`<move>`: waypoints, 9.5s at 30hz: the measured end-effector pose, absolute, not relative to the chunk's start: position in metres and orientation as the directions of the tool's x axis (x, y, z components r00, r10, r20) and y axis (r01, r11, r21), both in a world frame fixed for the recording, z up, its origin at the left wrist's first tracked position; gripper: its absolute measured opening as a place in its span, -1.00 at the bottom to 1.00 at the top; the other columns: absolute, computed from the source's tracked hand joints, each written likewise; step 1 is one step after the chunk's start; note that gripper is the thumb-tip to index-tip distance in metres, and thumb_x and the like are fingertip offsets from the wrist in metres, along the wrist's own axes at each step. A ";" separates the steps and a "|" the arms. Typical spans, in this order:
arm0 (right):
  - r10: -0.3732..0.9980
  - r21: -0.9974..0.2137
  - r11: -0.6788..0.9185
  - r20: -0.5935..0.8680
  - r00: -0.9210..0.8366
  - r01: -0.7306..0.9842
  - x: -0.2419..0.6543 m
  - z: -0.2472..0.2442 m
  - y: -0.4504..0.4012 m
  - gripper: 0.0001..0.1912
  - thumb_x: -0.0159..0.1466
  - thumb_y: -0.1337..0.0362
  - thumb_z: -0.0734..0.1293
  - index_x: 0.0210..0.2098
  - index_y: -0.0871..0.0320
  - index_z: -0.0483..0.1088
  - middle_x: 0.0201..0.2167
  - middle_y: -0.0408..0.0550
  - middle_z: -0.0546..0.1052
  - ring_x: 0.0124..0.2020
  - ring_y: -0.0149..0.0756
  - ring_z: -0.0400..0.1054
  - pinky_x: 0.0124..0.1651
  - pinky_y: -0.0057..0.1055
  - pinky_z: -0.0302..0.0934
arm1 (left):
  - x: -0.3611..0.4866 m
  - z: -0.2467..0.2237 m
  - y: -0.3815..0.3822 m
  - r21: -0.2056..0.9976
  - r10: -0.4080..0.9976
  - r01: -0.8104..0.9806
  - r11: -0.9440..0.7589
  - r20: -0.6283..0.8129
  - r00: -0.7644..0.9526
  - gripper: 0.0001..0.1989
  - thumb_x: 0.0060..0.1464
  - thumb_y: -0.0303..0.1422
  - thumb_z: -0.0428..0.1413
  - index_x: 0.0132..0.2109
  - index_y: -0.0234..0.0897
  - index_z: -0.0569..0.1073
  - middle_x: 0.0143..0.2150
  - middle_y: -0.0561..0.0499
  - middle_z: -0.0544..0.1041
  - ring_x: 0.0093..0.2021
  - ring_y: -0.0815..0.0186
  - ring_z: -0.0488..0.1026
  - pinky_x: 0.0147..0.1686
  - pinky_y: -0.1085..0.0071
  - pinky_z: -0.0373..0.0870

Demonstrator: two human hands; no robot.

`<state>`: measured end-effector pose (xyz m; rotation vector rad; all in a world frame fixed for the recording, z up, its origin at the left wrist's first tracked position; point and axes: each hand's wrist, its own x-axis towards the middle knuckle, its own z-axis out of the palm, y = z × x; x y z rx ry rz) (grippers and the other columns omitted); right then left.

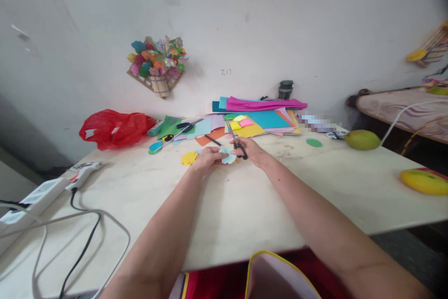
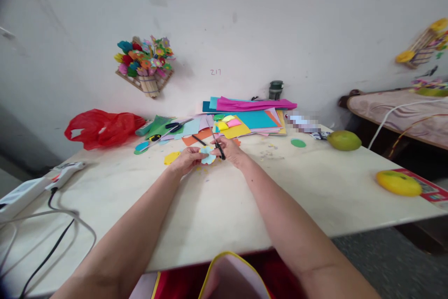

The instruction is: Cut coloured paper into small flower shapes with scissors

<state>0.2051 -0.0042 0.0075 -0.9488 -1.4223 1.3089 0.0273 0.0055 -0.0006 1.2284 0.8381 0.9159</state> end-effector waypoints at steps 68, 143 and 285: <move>0.785 -0.866 0.115 -0.221 -0.578 0.487 0.249 0.022 -0.013 -0.68 0.03 0.09 0.36 -0.36 0.23 0.39 -0.68 -0.20 0.37 -0.72 -0.54 0.16 -0.67 -0.57 0.02 | 0.013 -0.003 0.016 0.968 0.993 -0.251 -0.027 0.055 0.104 -0.77 -0.40 -0.37 0.31 -0.53 -0.38 0.46 -0.51 -0.05 0.53 -0.49 0.28 0.47 -0.38 0.34 0.42; 0.764 -0.838 0.173 -0.218 -0.607 0.518 0.239 0.018 -0.011 -0.65 0.01 0.09 0.40 -0.36 0.26 0.41 -0.71 -0.25 0.30 -0.73 -0.57 0.12 -0.69 -0.58 -0.03 | 0.015 0.000 0.014 0.980 0.979 -0.193 0.050 -0.010 0.201 -0.80 -0.39 -0.45 0.28 -0.54 -0.40 0.41 -0.56 -0.02 0.48 -0.55 0.34 0.44 -0.55 0.43 0.41; 0.955 -0.998 0.064 0.058 -0.291 0.011 0.191 0.006 -0.020 -0.63 0.04 0.01 0.38 -0.41 0.21 0.34 -0.64 -0.10 0.46 -0.70 -0.45 0.31 -0.75 -0.60 -0.04 | 0.033 0.003 0.009 0.886 0.971 -0.430 -0.174 0.080 -0.226 -0.80 -0.38 -0.39 0.28 -0.55 -0.34 0.41 -0.62 0.07 0.42 -0.53 0.38 0.41 -0.32 0.36 0.43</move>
